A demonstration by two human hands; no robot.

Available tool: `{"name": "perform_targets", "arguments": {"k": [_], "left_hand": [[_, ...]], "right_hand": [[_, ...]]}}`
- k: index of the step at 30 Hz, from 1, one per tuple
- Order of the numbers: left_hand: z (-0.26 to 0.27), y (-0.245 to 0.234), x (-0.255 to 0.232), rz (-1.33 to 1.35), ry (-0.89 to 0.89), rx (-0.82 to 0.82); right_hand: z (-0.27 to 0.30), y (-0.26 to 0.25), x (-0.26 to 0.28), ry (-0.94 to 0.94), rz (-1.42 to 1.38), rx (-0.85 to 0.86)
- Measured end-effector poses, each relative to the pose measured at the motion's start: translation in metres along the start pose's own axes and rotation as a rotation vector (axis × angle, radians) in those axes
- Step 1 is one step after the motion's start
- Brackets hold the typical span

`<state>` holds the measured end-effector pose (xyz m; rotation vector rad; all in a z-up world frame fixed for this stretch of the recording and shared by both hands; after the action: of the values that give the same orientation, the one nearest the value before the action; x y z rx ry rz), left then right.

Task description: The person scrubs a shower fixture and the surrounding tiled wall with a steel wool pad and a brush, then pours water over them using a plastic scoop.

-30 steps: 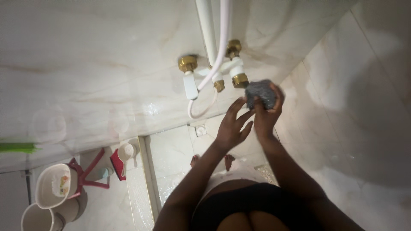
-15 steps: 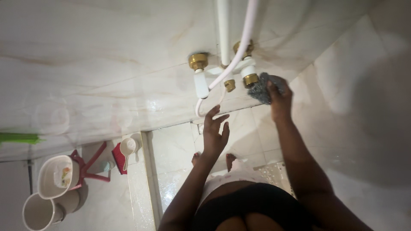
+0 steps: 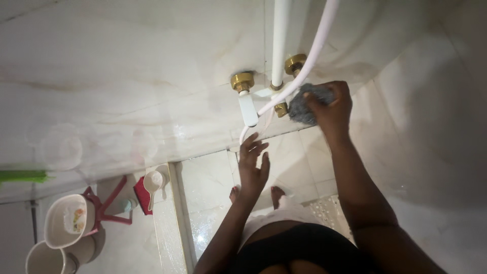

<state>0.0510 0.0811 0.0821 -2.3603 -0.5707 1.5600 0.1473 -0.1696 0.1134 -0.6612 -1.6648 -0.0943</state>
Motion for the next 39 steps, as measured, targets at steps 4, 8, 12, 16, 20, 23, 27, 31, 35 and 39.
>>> {"name": "perform_targets", "arguments": {"k": [4,8,12,16,20,23,27,31,35,39], "left_hand": [[-0.003,-0.014,0.008,0.037,-0.03,0.01],[-0.012,-0.025,0.009,0.05,0.049,0.037],[-0.005,-0.034,0.027,0.085,-0.051,0.129],[0.003,-0.029,0.031,0.164,-0.109,0.333],[-0.006,-0.034,-0.016,0.142,0.29,0.339],[-0.005,-0.031,-0.019,0.477,0.267,0.315],[0.002,-0.035,0.036,0.701,-0.046,0.194],[0.001,-0.075,0.075,0.723,-0.251,-0.102],[-0.029,-0.103,0.026,0.762,0.047,-0.19],[-0.072,-0.135,-0.06,0.456,0.443,-0.313]], "right_hand": [[0.023,0.027,0.026,-0.432,0.399,-0.004],[-0.01,-0.018,-0.09,0.352,-0.51,0.007],[0.018,-0.09,-0.149,0.229,-0.438,-0.348],[0.112,-0.058,-0.166,0.125,-0.377,-0.406],[0.172,0.032,-0.103,0.083,-0.471,0.008],[0.184,0.088,-0.067,0.077,-0.638,0.379],[0.133,0.1,-0.064,-0.077,-0.581,0.352],[0.106,0.096,-0.059,0.084,-0.48,0.41],[0.082,0.066,0.005,-0.067,-0.509,0.259],[0.036,0.008,0.087,-0.336,-0.576,-0.012]]}}
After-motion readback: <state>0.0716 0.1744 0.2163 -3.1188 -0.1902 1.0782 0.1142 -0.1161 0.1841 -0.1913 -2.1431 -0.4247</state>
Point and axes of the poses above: each hand's wrist, its own z-axis away from the middle knuckle, its own y-axis out of the palm, x = y × z, the point moved 9 cm from there along -z, towards the middle knuckle, and after that the axes turned 1 degree about -x, right-handed, at the moved point
